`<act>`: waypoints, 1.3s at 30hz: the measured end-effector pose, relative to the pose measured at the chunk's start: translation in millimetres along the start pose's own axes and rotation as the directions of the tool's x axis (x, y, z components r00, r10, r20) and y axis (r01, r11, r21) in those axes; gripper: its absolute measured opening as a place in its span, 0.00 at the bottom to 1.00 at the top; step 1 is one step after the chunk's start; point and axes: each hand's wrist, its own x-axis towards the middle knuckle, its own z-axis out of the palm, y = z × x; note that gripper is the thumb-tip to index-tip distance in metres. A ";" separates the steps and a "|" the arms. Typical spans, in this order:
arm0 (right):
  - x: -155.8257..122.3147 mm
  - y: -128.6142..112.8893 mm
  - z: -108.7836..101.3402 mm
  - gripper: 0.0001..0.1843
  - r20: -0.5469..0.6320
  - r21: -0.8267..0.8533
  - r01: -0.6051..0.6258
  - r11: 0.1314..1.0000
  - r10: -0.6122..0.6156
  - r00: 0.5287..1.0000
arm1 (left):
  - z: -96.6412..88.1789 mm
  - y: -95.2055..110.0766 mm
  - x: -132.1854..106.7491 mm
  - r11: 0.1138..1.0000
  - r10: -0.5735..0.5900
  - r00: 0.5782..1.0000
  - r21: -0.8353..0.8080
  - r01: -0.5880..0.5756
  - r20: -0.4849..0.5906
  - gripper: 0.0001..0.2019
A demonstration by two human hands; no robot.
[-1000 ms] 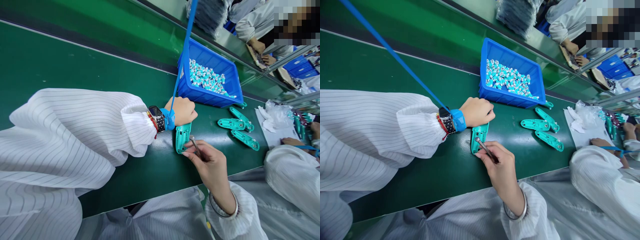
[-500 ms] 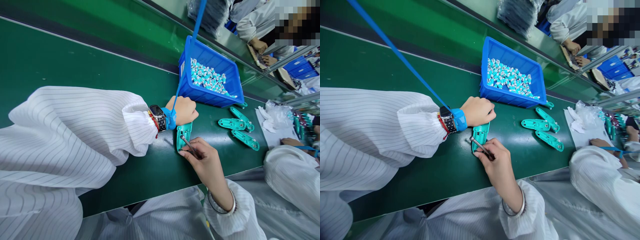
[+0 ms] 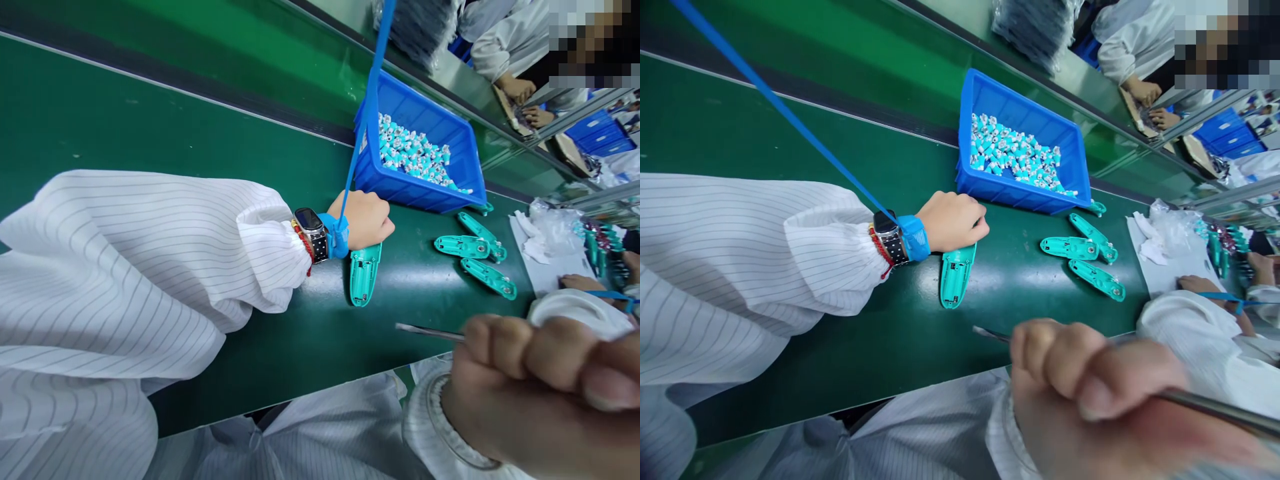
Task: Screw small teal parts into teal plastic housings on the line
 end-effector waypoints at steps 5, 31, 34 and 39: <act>-1.1 23.4 38.3 0.23 -0.163 0.262 0.012 0.965 0.032 0.986 | 0.2 0.9 0.0 1.000 -0.007 1.000 -0.004 0.007 -0.024 0.20; -0.3 44.7 63.4 0.19 -0.358 0.353 0.250 0.902 -0.116 0.927 | 1.6 3.9 -1.8 0.996 -0.011 0.997 -0.086 0.004 -0.080 0.19; 1.2 43.5 71.0 0.19 -0.335 0.323 0.249 0.913 -0.136 0.932 | -0.3 5.2 -2.4 0.996 -0.021 0.997 -0.093 0.013 -0.081 0.18; 19.0 45.2 65.5 0.21 -0.217 0.371 0.027 0.928 0.059 0.974 | -6.9 7.2 -4.1 0.993 -0.054 0.998 -0.106 0.049 -0.040 0.18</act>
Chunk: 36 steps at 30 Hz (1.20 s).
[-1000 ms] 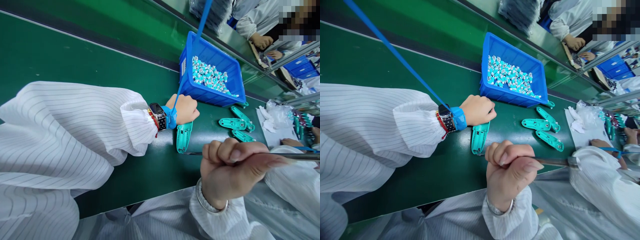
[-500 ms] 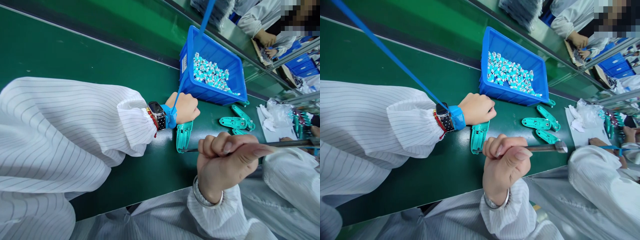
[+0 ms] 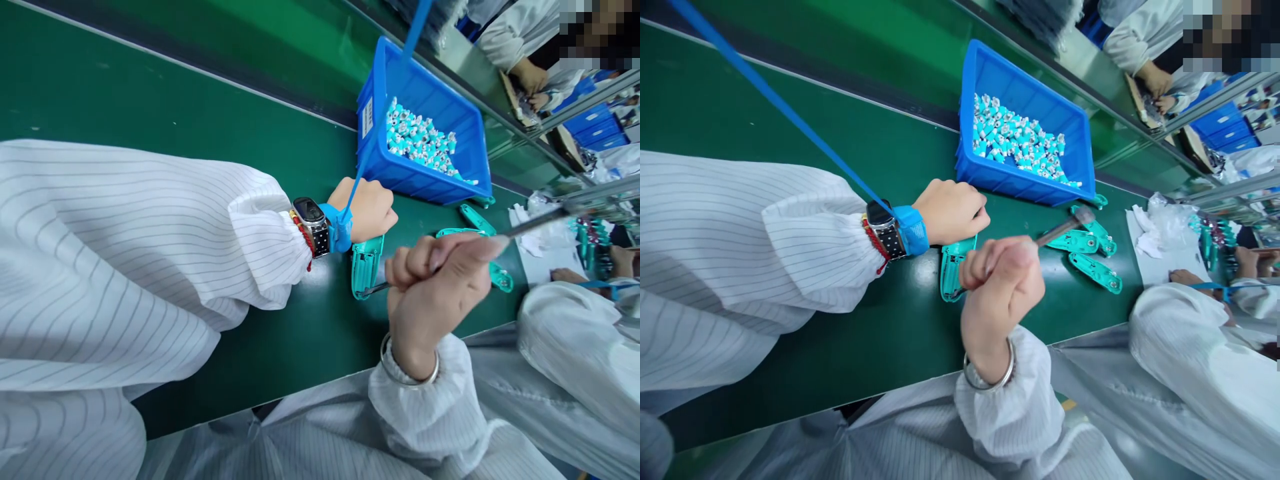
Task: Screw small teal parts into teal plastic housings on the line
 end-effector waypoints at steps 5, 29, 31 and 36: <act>13.7 -7.3 -11.9 0.23 -0.010 0.110 -0.079 0.991 0.080 0.997 | 1.8 -2.5 -0.6 1.000 0.026 0.999 -0.004 -0.026 -0.036 0.18; 83.4 -2.6 -56.9 0.10 0.249 -0.347 0.164 0.923 -0.078 0.965 | 8.0 -20.7 5.5 0.874 -0.156 0.988 -0.463 0.146 0.017 0.16; 124.2 4.7 -64.4 0.05 0.383 -0.658 0.334 0.674 -0.082 0.920 | 8.1 -22.4 8.2 0.742 -0.134 0.987 -0.651 0.160 0.090 0.16; 199.7 45.9 -53.7 0.09 0.432 -0.862 0.344 0.372 0.187 0.882 | 2.1 -17.4 5.6 0.356 -0.102 0.934 -0.865 0.355 0.341 0.17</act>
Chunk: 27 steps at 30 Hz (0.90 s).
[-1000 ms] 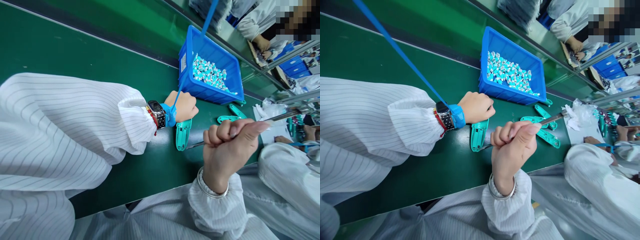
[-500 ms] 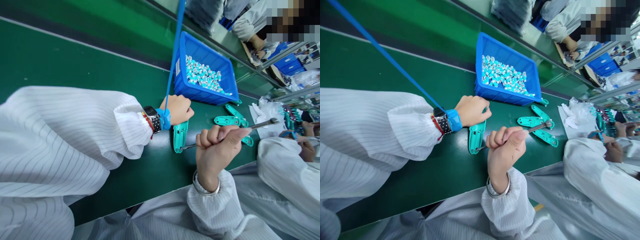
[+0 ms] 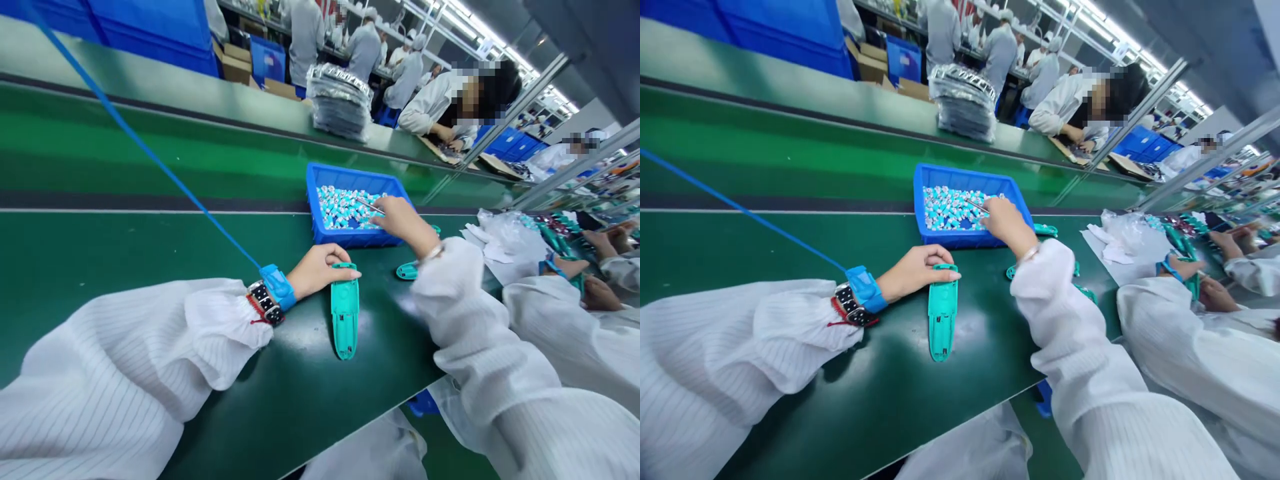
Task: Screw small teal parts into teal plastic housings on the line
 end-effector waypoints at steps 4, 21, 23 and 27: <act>29.5 0.2 24.7 0.12 -0.058 0.089 0.024 0.996 -0.019 0.998 | 1.6 4.7 -5.8 0.971 -0.116 0.993 -0.207 0.119 0.028 0.18; 13.4 15.8 -14.1 0.08 -0.173 0.469 0.191 0.862 -0.122 0.977 | 12.4 -2.4 2.9 0.814 -0.308 0.940 -0.471 0.340 0.146 0.18; -7.8 8.5 -24.6 0.11 -0.108 0.578 0.156 0.801 -0.114 0.988 | 14.6 1.3 -2.9 0.846 -0.282 0.940 -0.413 0.338 0.192 0.18; -61.7 -7.5 -23.9 0.14 0.347 0.870 -0.217 0.442 -0.238 0.907 | 18.5 10.3 -15.8 0.942 -0.207 0.935 -0.200 0.271 0.288 0.18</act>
